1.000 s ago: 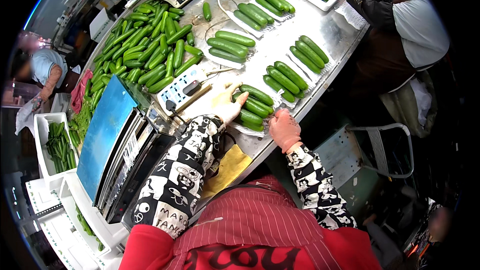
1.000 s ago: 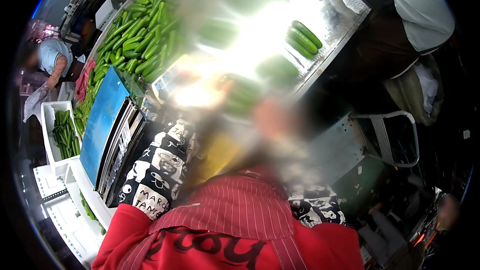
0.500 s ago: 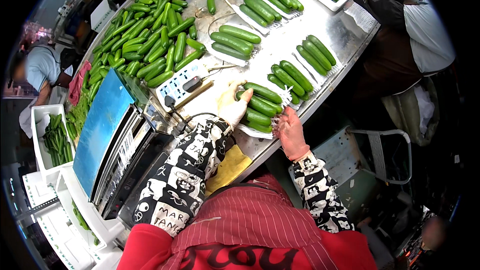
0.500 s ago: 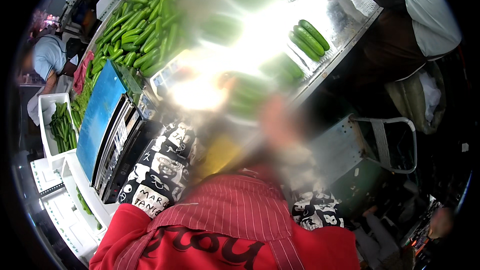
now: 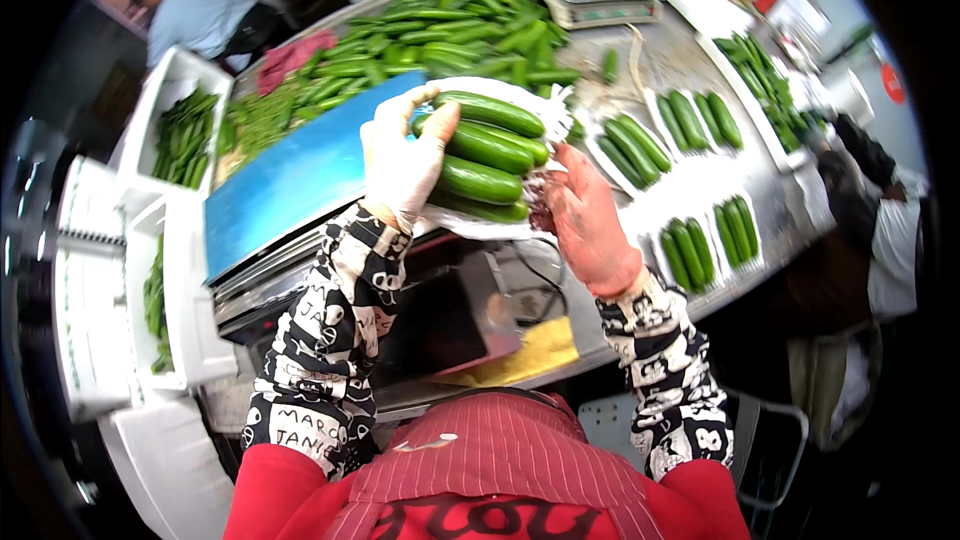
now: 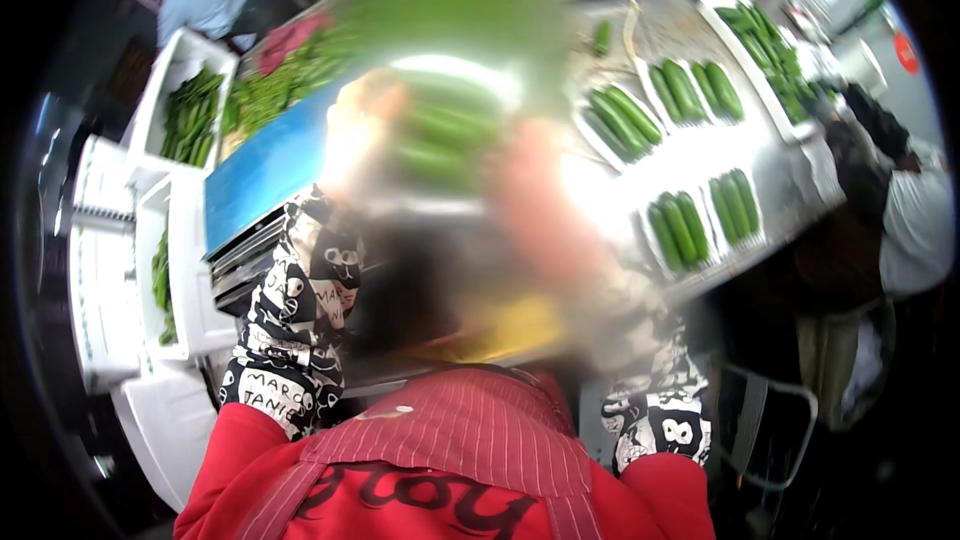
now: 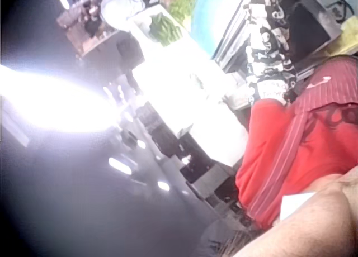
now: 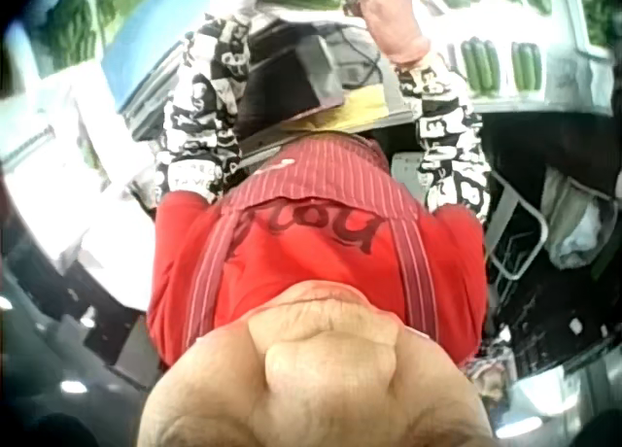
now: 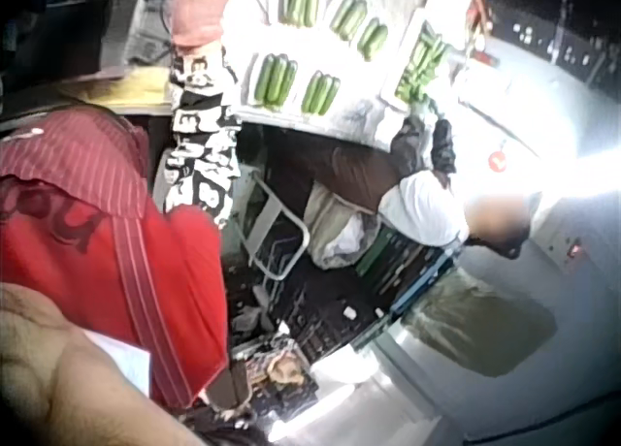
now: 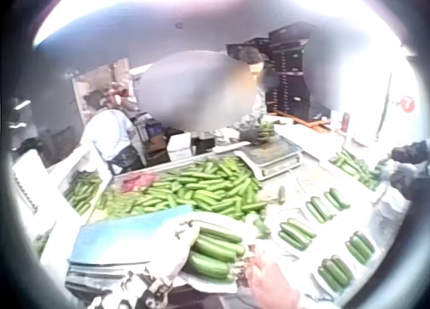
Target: The person selects green cucumbers from a bulk bin, places them on a blue tray, wraps them in plastic film using a vacuum sealer, and stacks the sealed packs in a black crate. The process repeats with multiple cucumber packs throughout the clip.
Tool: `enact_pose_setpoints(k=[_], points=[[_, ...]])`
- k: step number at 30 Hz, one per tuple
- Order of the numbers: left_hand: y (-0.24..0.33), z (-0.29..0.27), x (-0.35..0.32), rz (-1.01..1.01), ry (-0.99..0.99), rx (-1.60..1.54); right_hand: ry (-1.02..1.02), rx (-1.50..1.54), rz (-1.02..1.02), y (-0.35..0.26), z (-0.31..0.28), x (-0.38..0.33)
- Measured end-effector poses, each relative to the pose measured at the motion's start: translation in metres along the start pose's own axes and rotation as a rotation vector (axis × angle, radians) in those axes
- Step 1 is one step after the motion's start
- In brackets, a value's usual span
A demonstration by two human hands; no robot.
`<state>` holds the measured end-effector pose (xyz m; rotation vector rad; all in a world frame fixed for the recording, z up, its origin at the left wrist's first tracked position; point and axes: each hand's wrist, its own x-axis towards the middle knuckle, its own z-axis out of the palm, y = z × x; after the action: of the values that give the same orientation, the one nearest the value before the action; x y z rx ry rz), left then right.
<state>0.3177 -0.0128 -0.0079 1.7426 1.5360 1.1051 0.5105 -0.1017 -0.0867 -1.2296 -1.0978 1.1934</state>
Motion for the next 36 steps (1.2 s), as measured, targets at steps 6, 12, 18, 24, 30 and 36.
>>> enact_pose_setpoints(k=[6, 12, 18, 24, 30, 36], points=[[-0.080, -0.130, 0.019, -0.165, 0.270, 0.154, -0.407, -0.183, -0.344, 0.012, 0.148, 0.099], [-0.201, -0.196, 0.017, -0.182, 0.334, 0.311, -0.565, -0.025, 0.032, -0.015, 0.241, 0.102], [-0.212, -0.173, 0.019, -0.376, 0.372, 0.212, -0.588, -0.538, -0.410, 0.053, 0.243, 0.144], [-0.254, -0.180, 0.008, -0.415, 0.336, 0.438, -0.589, -1.076, -0.462, -0.043, 0.248, 0.104], [-0.210, -0.167, 0.012, -0.439, 0.317, 0.341, -0.306, -1.326, -0.329, -0.065, 0.254, 0.140], [-0.235, -0.174, 0.010, -0.331, 0.207, 0.382, -0.832, -0.997, -0.424, -0.050, 0.291, 0.195]])
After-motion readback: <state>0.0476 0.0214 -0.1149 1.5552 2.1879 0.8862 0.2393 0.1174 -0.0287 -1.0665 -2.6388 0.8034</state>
